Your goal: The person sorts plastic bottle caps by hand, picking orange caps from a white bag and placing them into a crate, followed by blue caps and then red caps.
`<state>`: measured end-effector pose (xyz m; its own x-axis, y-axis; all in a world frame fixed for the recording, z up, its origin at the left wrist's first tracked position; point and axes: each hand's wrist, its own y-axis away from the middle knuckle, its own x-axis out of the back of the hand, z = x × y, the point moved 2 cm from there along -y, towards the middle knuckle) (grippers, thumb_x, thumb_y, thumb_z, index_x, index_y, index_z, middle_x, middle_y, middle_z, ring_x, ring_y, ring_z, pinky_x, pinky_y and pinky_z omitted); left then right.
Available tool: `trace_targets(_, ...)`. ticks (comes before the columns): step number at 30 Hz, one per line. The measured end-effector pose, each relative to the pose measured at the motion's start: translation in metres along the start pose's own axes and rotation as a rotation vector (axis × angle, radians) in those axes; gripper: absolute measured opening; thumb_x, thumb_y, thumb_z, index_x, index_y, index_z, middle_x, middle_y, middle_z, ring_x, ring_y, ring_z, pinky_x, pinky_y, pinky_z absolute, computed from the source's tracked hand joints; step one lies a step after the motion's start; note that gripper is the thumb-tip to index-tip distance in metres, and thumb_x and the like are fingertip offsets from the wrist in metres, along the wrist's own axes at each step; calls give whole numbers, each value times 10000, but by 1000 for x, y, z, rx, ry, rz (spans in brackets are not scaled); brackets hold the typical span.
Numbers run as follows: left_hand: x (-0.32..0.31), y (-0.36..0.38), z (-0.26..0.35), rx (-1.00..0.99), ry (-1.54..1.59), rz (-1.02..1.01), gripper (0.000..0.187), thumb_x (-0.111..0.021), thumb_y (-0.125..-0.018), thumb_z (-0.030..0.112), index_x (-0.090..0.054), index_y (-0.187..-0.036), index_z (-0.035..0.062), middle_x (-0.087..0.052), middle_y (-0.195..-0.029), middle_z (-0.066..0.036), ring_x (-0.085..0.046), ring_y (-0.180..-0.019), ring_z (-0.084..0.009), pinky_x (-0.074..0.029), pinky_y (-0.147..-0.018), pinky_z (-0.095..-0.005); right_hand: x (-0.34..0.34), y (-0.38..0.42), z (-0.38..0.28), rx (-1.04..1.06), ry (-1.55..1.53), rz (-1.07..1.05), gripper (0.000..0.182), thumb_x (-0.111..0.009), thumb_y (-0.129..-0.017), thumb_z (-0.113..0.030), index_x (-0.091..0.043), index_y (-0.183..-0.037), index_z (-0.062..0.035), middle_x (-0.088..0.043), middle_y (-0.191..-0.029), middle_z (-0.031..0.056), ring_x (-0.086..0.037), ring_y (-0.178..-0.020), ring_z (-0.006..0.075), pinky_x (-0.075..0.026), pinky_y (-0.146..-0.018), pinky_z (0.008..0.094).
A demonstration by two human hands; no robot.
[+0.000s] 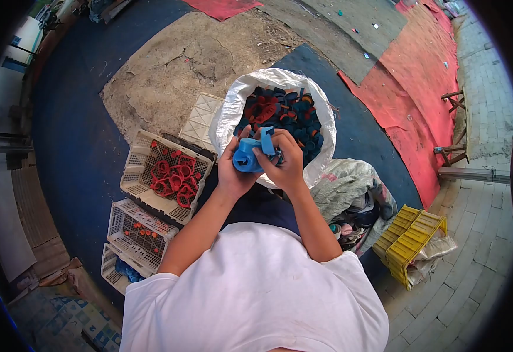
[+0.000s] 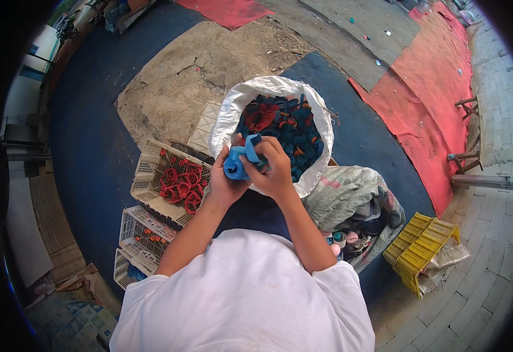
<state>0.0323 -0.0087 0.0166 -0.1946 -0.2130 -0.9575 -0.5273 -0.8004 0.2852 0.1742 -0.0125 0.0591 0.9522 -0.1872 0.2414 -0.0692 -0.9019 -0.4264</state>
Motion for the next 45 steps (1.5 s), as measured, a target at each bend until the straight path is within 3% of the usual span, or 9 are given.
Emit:
trace_targets(3, 0, -1, -4, -17, 14, 52, 427, -345, -1084, 422, -563, -1390, 220, -557, -1446, -64, -523, -1344, -283, -421, -1114, -583, -8, 8, 11, -90, -170, 98, 195, -793, -784, -35, -640, -902, -3, -629, -989, 141, -647, -912, 276, -521, -768, 347)
trace_targets(9, -1, 0, -7, -34, 44, 78, 429, -320, -1088, 401, -570, -1377, 207, -560, -1439, -72, -510, -1362, -295, -408, -1123, -591, 12, -6, -15, 194, 151, 68, 222, -795, -788, -52, -642, -940, -3, -637, -971, 141, -636, -946, 268, -517, -787, 364)
trace_targets(15, 11, -6, -4, -60, 78, -33, 448, -314, -1086, 406, -523, -1437, 220, -497, -1488, -92, -452, -1386, -376, -344, -1164, -621, 12, 17, -31, -243, -163, -174, 338, -793, -791, -60, -611, -1067, 10, -667, -1069, 164, -681, -941, 246, -538, -802, 339)
trace_targets(20, 8, -3, -3, -87, 66, -142, 447, -324, -1082, 373, -504, -1463, 224, -479, -1511, -93, -418, -1409, -407, -337, -1177, -609, 7, 17, -39, -187, -179, -464, 649, -713, -823, 37, -511, -1437, -23, -612, -1139, 176, -670, -979, 268, -544, -843, 332)
trace_targets(23, 6, -1, -3, -97, 77, -163, 456, -312, -1084, 363, -476, -1492, 242, -459, -1535, -86, -401, -1428, -390, -339, -1182, -591, -8, 23, -46, -242, -92, -462, 621, -708, -821, 48, -539, -1416, -14, -560, -1197, 174, -644, -996, 288, -522, -902, 352)
trace_targets(27, 9, 1, -1, -132, 91, -158, 463, -315, -1087, 356, -441, -1522, 258, -412, -1576, -69, -394, -1440, -352, -335, -1188, -568, -24, 30, -40, -32, 36, -364, 653, -724, -800, 67, -531, -1419, -6, -503, -1322, 191, -627, -1004, 313, -521, -914, 386)
trace_targets(34, 12, 7, 5, -155, 34, -105, 462, -290, -1095, 367, -445, -1525, 303, -399, -1589, -32, -370, -1459, -332, -274, -1219, -562, -19, 26, -42, 28, 214, -231, 716, -841, -777, -103, -539, -1424, -62, -473, -1359, 194, -594, -1108, 369, -518, -930, 439)
trace_targets(40, 14, 7, 1, -147, 51, -89, 450, -305, -1093, 391, -459, -1509, 317, -413, -1578, -23, -391, -1448, -314, -377, -1165, -563, -17, 25, -35, -85, 64, -156, 720, -870, -780, -211, -561, -1412, -61, -453, -1361, 186, -586, -1076, 316, -529, -908, 400)
trace_targets(45, 7, 8, 2, -101, 225, -77, 404, -398, -1072, 365, -537, -1439, 268, -477, -1524, -66, -404, -1436, -372, -374, -1140, -634, 10, 20, -25, -105, -38, -69, 555, -815, -809, -173, -633, -1319, -52, -547, -1248, 146, -607, -952, 223, -524, -739, 319)
